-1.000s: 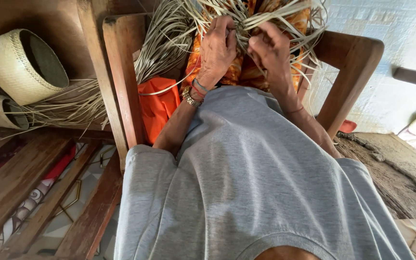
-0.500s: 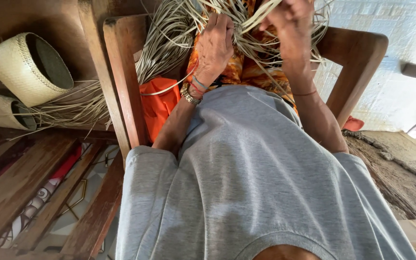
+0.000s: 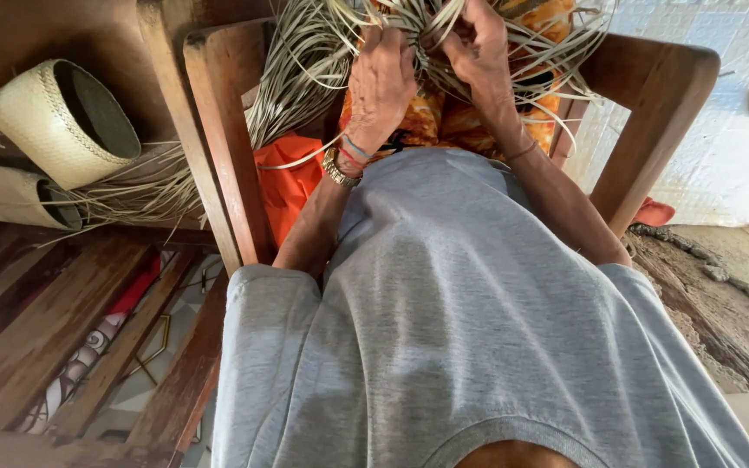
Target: Weaving natural plant fibers together to create a basket or container
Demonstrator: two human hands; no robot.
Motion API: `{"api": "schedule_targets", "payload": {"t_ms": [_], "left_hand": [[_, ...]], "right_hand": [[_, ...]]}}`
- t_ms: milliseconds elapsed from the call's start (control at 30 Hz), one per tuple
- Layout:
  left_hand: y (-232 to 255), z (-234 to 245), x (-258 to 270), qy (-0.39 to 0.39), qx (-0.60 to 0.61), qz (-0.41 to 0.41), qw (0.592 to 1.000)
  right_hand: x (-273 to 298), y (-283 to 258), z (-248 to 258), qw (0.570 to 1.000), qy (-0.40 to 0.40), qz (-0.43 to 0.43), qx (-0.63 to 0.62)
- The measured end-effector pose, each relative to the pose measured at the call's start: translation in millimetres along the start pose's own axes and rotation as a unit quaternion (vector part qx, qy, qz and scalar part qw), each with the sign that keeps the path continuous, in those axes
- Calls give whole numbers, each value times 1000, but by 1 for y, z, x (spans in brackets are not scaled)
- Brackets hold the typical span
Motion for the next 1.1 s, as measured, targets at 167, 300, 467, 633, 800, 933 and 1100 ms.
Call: {"api": "schedule_targets", "payload": {"t_ms": [167,300,467,633,800,933,1100], "left_hand": [[11,4,-1,33,-46,2,998],[17,-3,-3,24,-178,-8,984],[18,1,-6,-8,-80,-45,996],[3,-8,-9,-8,35,-35,999],[-3,0,-11,-53,91,4,994],[-1,4,-11,-44,98,9,994],[2,11,-14,-35,136,-7,990]], "right_hand": [[2,-5,0,1000,2,2,-12],[16,16,8,998,40,-22,30],[12,2,5,999,40,-19,12],[11,-1,5,998,38,-39,12],[14,6,6,999,15,-28,-18],[24,-1,5,993,49,-102,29],[43,-6,0,959,-16,-86,268]]}}
Point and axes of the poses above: each hand's wrist, its own x-axis away from the middle knuckle, its own z-axis out of the back of the hand, y = z × x, the point moved 1 cm from there along -x, towards the middle knuckle, and after that the axes turned 14 degrees about -x, right-handed, at the moved point
